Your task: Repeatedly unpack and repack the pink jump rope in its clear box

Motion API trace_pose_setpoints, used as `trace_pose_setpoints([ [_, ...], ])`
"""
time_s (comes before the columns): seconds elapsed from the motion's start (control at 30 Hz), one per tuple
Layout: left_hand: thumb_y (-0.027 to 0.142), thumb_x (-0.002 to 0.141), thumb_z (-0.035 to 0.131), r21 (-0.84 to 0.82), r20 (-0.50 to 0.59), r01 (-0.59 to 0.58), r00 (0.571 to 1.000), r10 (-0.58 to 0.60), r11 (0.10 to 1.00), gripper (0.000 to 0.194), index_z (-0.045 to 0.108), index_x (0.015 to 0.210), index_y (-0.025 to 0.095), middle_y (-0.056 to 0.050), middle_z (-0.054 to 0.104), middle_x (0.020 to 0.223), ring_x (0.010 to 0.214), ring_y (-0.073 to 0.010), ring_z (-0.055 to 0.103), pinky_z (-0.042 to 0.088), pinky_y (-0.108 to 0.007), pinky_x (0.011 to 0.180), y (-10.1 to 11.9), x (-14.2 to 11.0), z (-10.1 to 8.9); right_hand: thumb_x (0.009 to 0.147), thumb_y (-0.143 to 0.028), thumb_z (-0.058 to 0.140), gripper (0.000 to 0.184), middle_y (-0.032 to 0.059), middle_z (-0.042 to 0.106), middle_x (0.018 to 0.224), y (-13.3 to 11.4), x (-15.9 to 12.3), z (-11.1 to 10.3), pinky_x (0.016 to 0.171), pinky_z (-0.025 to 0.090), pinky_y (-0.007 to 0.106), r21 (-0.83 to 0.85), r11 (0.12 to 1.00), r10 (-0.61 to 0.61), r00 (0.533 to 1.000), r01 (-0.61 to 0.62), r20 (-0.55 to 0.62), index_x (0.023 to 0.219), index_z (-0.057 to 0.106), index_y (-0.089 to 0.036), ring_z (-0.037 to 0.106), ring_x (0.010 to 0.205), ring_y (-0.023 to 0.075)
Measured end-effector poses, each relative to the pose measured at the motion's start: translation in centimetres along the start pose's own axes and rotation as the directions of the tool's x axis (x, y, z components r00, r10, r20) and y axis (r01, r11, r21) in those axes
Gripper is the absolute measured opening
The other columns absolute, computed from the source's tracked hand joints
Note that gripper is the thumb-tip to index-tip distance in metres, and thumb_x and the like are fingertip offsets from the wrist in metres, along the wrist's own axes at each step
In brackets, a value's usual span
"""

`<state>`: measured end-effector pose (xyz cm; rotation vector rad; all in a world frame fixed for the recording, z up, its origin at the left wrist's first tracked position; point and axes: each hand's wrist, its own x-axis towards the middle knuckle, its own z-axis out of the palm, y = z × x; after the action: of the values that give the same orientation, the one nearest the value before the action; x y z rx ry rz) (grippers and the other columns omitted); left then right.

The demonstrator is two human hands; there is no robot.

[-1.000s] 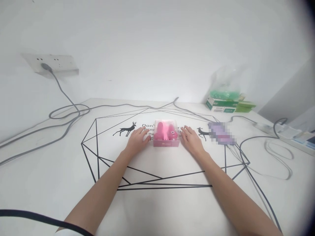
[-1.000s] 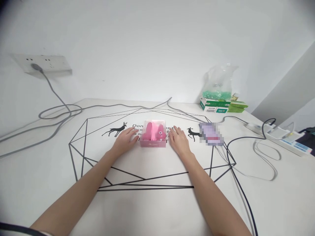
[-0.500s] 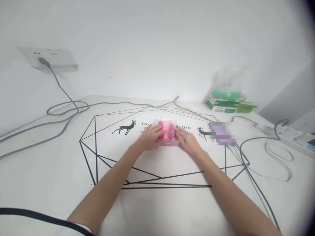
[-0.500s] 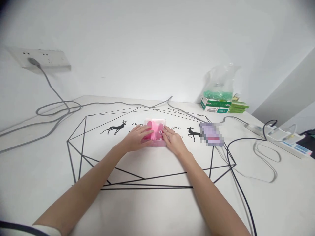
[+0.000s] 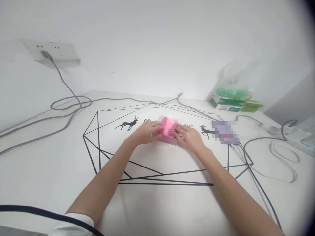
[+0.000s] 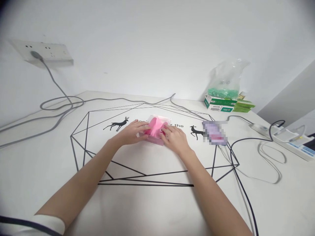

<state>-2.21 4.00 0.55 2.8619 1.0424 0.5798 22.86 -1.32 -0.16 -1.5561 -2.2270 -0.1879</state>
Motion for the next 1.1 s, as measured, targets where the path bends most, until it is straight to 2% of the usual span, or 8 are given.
trace_pose_setpoints([
  [0.13,0.045,0.095,0.051,0.125,-0.1,0.083,0.992,-0.071,0.989,0.033,0.066,0.114,0.023,-0.01,0.064,0.131,0.119,-0.0284,0.059,0.027,-0.054,0.116,3.1,0.5,1.2,0.102,-0.042,0.037,0.041,0.0029,0.058,0.143,1.1,1.5,-0.3,0.101,0.05,0.043,-0.013,0.998,0.066,0.997,-0.065,0.049,0.127,0.066,-0.028,0.059,0.125,0.0266],
  [0.2,0.051,0.093,0.052,0.166,-0.192,0.175,0.971,-0.142,0.97,0.043,0.065,0.117,0.018,-0.016,0.066,0.127,0.12,-0.0314,0.058,0.025,-0.055,0.117,5.1,0.9,2.4,0.101,-0.043,0.039,0.042,0.0053,0.053,0.148,2.3,2.6,0.0,0.104,0.048,0.041,-0.004,0.999,0.041,0.992,-0.041,0.118,0.13,0.064,-0.026,0.058,0.127,0.0265],
  [0.3,0.061,0.088,0.056,0.167,-0.278,0.229,0.944,-0.177,0.959,0.059,0.063,0.125,0.016,-0.019,0.064,0.128,0.122,-0.0356,0.057,0.025,-0.058,0.117,7.5,1.2,4.2,0.101,-0.041,0.04,0.047,0.011,0.046,0.153,3.7,4.5,0.5,0.114,0.038,0.042,-0.009,1.0,-0.024,0.984,0.026,0.178,0.138,0.057,-0.017,0.044,0.14,0.0275],
  [0.4,0.066,0.086,0.055,0.167,-0.33,0.239,0.928,-0.175,0.957,0.065,0.062,0.129,0.018,-0.018,0.064,0.13,0.124,-0.0388,0.055,0.024,-0.062,0.116,8.5,1.4,5.4,0.101,-0.042,0.037,0.05,0.0101,0.042,0.156,4.4,6.2,1.0,0.114,0.038,0.043,0.013,1.0,0.0,0.97,-0.004,0.243,0.141,0.055,-0.018,0.041,0.143,0.0273],
  [0.57,0.051,0.091,0.052,0.171,-0.363,0.274,0.911,-0.198,0.946,0.047,0.064,0.127,0.022,-0.015,0.063,0.132,0.124,-0.037,0.056,0.025,-0.064,0.115,8.4,1.5,6.0,0.102,-0.037,0.031,0.048,0.0058,0.052,0.149,4.3,7.2,1.4,0.112,0.04,0.041,0.067,0.998,-0.027,0.959,0.009,0.283,0.141,0.054,-0.022,0.047,0.138,0.0245],
  [0.7,0.042,0.089,0.052,0.182,-0.31,0.285,0.925,-0.22,0.941,0.047,0.064,0.128,0.018,-0.017,0.061,0.135,0.125,-0.0383,0.054,0.018,-0.067,0.116,8.6,1.5,5.6,0.102,-0.034,0.031,0.047,0.0071,0.056,0.144,3.9,6.6,1.3,0.107,0.045,0.04,0.041,0.999,-0.032,0.971,0.023,0.237,0.139,0.056,-0.023,0.055,0.13,0.0259],
  [0.87,0.034,0.084,0.055,0.215,-0.146,0.243,0.966,-0.215,0.946,0.05,0.061,0.131,0.018,-0.018,0.058,0.137,0.129,-0.0411,0.05,0.018,-0.07,0.115,8.4,1.5,4.0,0.102,-0.037,0.032,0.047,0.0094,0.055,0.145,3.1,4.9,0.4,0.104,0.046,0.041,-0.001,1.0,0.004,0.972,-0.004,0.234,0.139,0.056,-0.024,0.055,0.128,0.0275],
  [1.1,0.034,0.091,0.052,0.103,0.119,0.047,0.991,-0.059,0.994,0.04,0.057,0.13,0.03,-0.009,0.059,0.136,0.138,-0.0358,0.043,0.019,-0.066,0.117,5.0,0.8,0.1,0.102,-0.039,0.037,0.04,0.0097,0.064,0.129,2.4,2.7,-0.7,0.098,0.048,0.039,-0.105,0.993,-0.033,0.985,0.052,0.17,0.132,0.062,-0.029,0.063,0.114,0.0262],
])
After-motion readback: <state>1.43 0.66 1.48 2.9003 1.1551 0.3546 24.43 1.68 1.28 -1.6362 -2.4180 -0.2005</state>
